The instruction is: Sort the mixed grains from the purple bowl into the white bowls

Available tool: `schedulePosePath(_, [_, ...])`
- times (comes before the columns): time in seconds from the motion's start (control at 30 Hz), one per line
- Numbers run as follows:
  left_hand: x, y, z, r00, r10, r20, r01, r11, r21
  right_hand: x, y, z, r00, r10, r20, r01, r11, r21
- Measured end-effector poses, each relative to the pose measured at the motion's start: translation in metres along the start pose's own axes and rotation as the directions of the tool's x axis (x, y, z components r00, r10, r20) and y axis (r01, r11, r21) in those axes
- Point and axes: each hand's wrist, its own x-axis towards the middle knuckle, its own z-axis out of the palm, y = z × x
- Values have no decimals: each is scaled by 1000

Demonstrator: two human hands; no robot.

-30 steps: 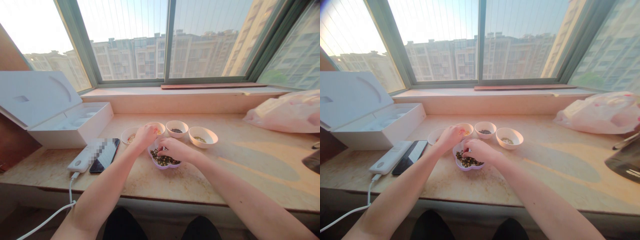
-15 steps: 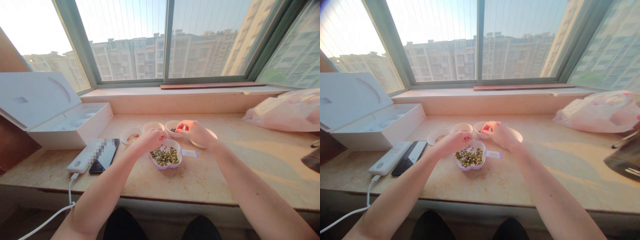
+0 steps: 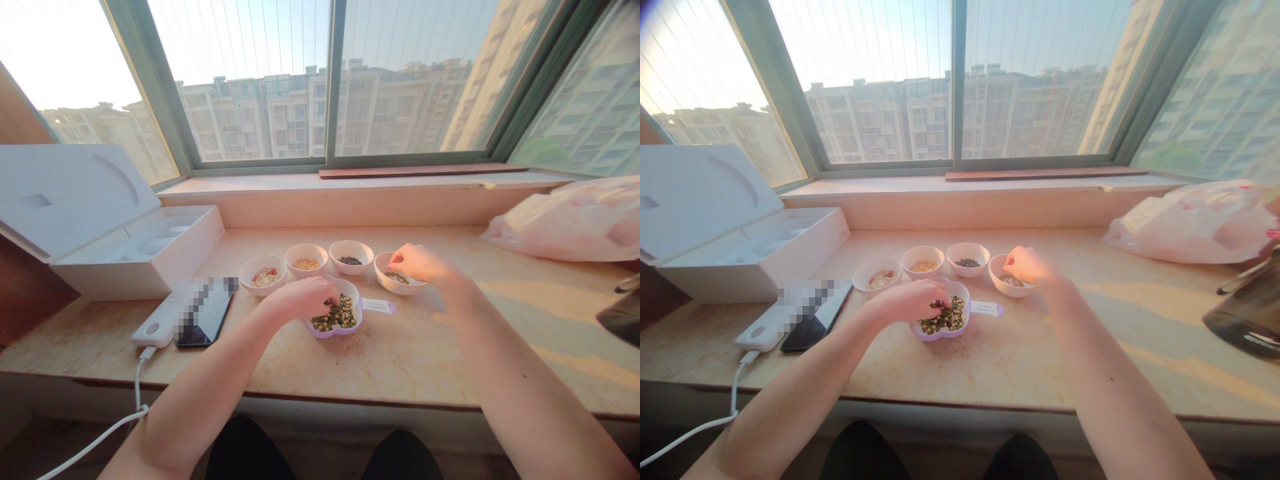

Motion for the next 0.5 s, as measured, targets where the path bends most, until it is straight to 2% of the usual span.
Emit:
schedulePosePath(0.1, [2, 0, 0, 999, -7, 39, 7, 1000, -10, 1, -3, -2, 991, 60, 121, -59, 998, -5])
schedulePosePath(0.17, [3, 0, 1, 998, -31, 49, 32, 999, -19, 2, -5, -3, 988, 69, 141, -70, 998, 4])
schedulePosePath(0.5, [3, -7, 4, 997, -73, 34, 77, 988, -130, -3, -12, -6, 996, 59, 62, -60, 998, 7])
